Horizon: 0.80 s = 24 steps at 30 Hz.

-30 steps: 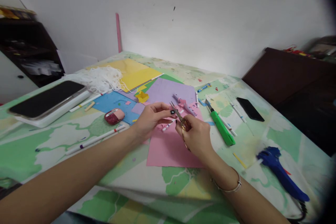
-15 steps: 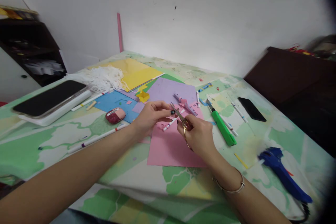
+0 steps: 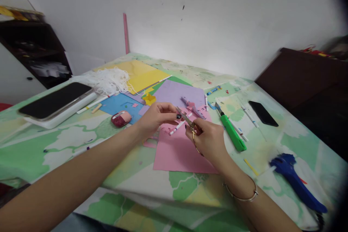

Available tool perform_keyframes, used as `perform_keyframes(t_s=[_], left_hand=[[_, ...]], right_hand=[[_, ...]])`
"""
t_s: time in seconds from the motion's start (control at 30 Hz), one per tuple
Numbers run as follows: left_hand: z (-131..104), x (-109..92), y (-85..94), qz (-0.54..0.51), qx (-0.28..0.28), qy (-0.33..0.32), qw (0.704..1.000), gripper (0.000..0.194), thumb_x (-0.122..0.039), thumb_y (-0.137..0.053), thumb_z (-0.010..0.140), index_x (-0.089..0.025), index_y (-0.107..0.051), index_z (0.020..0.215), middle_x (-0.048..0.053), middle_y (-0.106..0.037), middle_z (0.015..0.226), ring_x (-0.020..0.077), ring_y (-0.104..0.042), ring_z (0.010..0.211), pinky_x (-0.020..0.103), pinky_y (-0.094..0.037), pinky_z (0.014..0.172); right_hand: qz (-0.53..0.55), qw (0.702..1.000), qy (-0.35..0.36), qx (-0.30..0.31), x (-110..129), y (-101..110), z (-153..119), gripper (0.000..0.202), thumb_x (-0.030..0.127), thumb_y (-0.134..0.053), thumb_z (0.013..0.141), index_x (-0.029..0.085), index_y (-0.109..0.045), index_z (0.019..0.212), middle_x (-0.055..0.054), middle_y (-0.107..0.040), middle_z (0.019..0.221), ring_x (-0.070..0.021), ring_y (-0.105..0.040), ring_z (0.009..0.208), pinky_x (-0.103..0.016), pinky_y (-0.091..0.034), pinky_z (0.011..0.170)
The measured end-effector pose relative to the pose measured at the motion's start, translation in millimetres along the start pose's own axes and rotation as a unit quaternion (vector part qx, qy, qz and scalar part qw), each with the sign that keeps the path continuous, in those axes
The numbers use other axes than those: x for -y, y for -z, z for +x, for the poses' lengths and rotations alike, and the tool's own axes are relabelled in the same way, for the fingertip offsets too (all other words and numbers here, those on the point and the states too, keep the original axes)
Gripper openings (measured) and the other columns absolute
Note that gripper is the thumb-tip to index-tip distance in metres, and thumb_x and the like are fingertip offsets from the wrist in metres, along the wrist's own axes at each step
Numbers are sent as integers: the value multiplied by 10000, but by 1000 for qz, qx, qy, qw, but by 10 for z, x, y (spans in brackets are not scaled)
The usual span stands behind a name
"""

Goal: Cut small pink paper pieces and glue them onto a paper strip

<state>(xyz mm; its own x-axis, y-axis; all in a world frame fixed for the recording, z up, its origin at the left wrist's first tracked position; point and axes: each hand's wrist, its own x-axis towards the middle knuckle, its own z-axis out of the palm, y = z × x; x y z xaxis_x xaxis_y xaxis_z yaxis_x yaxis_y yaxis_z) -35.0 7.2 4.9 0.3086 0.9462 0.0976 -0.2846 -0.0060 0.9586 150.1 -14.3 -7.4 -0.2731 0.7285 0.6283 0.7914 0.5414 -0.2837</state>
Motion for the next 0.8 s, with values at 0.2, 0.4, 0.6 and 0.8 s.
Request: perform_keyframes(t_s=[0.2, 0.4, 0.6, 0.8], left_hand=[[8, -17, 40, 13, 22, -1, 1000, 74, -117, -691, 677, -126, -624, 646, 47, -686, 855, 147, -645, 784, 243, -520, 672], [22, -24, 68, 16, 24, -1, 1000, 83, -86, -693, 653, -123, -620, 644, 51, -698, 849, 137, -641, 729, 248, -523, 641], [39, -31, 103, 25, 30, 10, 999, 92, -100, -709, 640, -123, -620, 636, 52, -697, 841, 133, -638, 697, 263, -530, 637], [59, -26, 153, 43, 56, 0, 997, 97, -94, -708, 645, -119, -617, 626, 56, -687, 824, 136, -635, 704, 258, -522, 635]], right_hand=[[-10, 1000, 11, 2, -13, 3, -1, 171, 219, -559, 724, 172, -515, 566, 37, -485, 477, -74, -386, 443, -198, -266, 476], [-15, 1000, 11, 8, -5, 24, 10, 179, 225, -546, 727, 172, -518, 558, 32, -488, 471, -74, -388, 438, -197, -264, 471], [-20, 999, 16, 19, -15, 36, 20, 196, 224, -557, 722, 171, -498, 542, 41, -462, 460, -70, -358, 433, -201, -248, 467], [-17, 999, 23, 32, -12, 60, 15, 196, 209, -563, 712, 174, -480, 538, 47, -458, 462, -68, -362, 435, -201, -242, 466]])
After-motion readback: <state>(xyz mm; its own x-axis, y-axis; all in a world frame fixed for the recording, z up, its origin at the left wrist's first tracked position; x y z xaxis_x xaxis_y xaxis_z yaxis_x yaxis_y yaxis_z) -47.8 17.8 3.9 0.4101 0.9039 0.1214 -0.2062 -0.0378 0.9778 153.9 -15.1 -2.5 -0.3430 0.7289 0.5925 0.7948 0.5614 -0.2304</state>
